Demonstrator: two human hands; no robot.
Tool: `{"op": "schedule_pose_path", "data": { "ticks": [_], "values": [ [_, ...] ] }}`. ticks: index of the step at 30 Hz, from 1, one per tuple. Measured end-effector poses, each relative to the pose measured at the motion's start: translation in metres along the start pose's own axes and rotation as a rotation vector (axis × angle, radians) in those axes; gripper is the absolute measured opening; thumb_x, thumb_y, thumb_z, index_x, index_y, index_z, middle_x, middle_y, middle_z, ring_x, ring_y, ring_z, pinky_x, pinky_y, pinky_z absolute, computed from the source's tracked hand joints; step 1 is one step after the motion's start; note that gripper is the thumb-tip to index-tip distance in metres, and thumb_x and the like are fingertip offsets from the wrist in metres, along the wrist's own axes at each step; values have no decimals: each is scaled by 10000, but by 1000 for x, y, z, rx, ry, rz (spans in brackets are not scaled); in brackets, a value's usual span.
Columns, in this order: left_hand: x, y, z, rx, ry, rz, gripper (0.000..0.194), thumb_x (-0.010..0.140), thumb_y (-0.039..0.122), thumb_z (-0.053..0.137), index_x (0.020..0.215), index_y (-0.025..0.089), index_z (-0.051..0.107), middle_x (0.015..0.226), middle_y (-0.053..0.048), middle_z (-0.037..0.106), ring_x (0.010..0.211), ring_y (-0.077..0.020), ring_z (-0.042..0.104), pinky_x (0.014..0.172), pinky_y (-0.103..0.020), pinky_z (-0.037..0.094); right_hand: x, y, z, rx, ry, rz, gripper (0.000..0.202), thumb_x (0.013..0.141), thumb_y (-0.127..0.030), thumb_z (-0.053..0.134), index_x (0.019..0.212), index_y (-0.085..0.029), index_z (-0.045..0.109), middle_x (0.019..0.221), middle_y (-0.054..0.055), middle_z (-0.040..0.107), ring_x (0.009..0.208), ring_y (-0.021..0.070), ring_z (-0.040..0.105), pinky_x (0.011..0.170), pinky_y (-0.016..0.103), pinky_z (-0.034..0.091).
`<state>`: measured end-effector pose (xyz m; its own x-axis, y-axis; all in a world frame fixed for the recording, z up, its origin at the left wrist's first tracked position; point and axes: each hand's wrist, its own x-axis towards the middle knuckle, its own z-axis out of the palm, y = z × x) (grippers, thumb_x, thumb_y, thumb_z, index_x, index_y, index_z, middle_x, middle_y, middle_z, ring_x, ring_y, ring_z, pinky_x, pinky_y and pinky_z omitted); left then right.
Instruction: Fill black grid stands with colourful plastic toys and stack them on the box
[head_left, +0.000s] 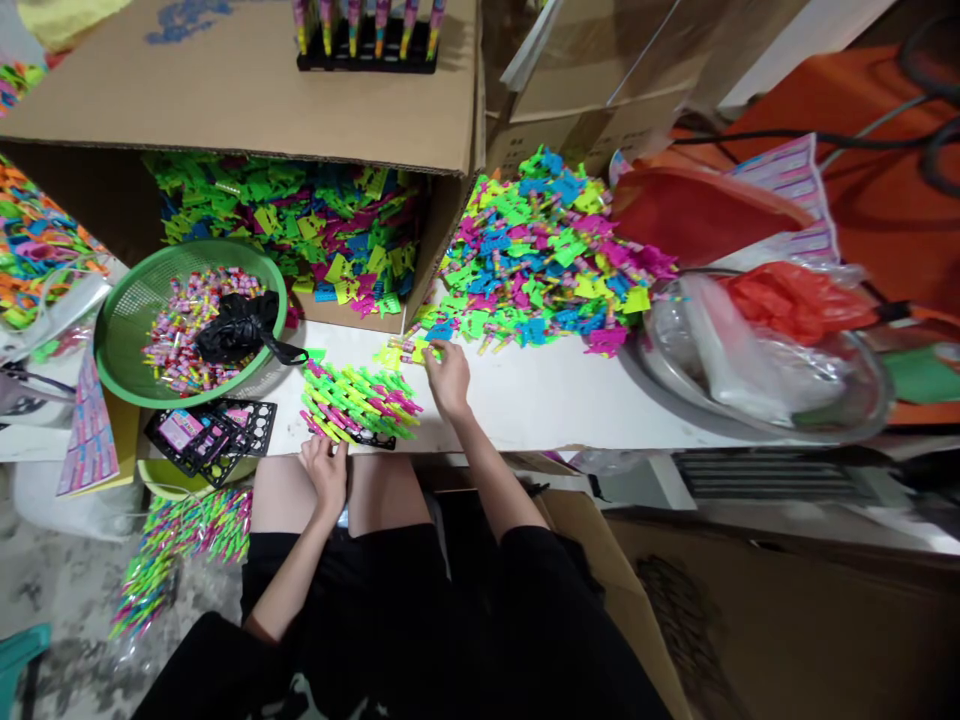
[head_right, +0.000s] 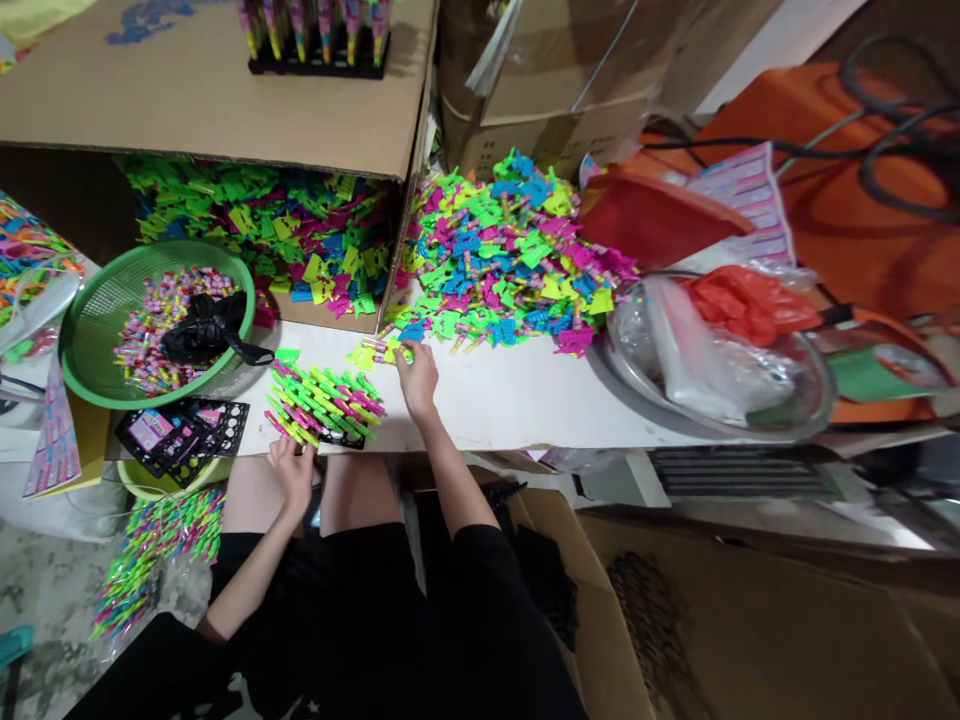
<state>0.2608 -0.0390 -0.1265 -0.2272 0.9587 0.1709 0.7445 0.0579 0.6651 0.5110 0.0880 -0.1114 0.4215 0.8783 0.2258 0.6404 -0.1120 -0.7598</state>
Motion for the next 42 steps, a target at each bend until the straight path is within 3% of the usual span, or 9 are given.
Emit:
{"op": "schedule_pose_path", "data": {
  "ticks": [7,12,25,32,39,42],
  "values": [
    [-1,-1,-1,-7,-21,2,138,863,298,509,760,221,560,871,-60,559,895,-263,443,877,-450,343,3,-1,-3,1,17,137,271,819,-390,536,999,-188,545,965,79,666,856,233,605,770,344,455],
    [-1,-1,-1,21,-27,-3,120,859,282,519,788,213,588,896,-68,577,916,-267,455,895,-452,344,2,-1,-8,-15,-46,216,286,778,-375,573,990,-194,511,914,80,678,832,245,621,735,338,454],
    [3,-8,-3,218,-74,109,202,882,330,519,845,187,657,927,-80,605,922,-247,494,853,-393,353,-4,13,-34,90,-138,221,357,678,-235,525,990,-110,645,912,85,666,804,200,601,759,312,465],
    [0,-7,-8,212,-103,159,246,912,343,471,885,186,658,913,-82,613,905,-248,495,828,-391,355,-28,8,-67,108,-59,-36,261,735,-200,461,886,-152,668,917,76,592,733,164,548,712,297,459],
    [-25,-4,-11,132,-143,233,282,916,379,482,1014,179,655,918,-94,629,906,-245,525,800,-381,393,-63,16,-88,157,31,89,176,736,-323,586,829,-188,520,831,4,566,539,88,443,582,248,424],
    [-34,-2,-23,0,-152,261,282,921,341,481,1115,182,610,909,-77,630,886,-214,544,809,-368,434,-84,20,-93,281,44,128,233,729,-344,620,853,-202,482,739,-36,563,504,74,443,538,220,421]
  ]
}}
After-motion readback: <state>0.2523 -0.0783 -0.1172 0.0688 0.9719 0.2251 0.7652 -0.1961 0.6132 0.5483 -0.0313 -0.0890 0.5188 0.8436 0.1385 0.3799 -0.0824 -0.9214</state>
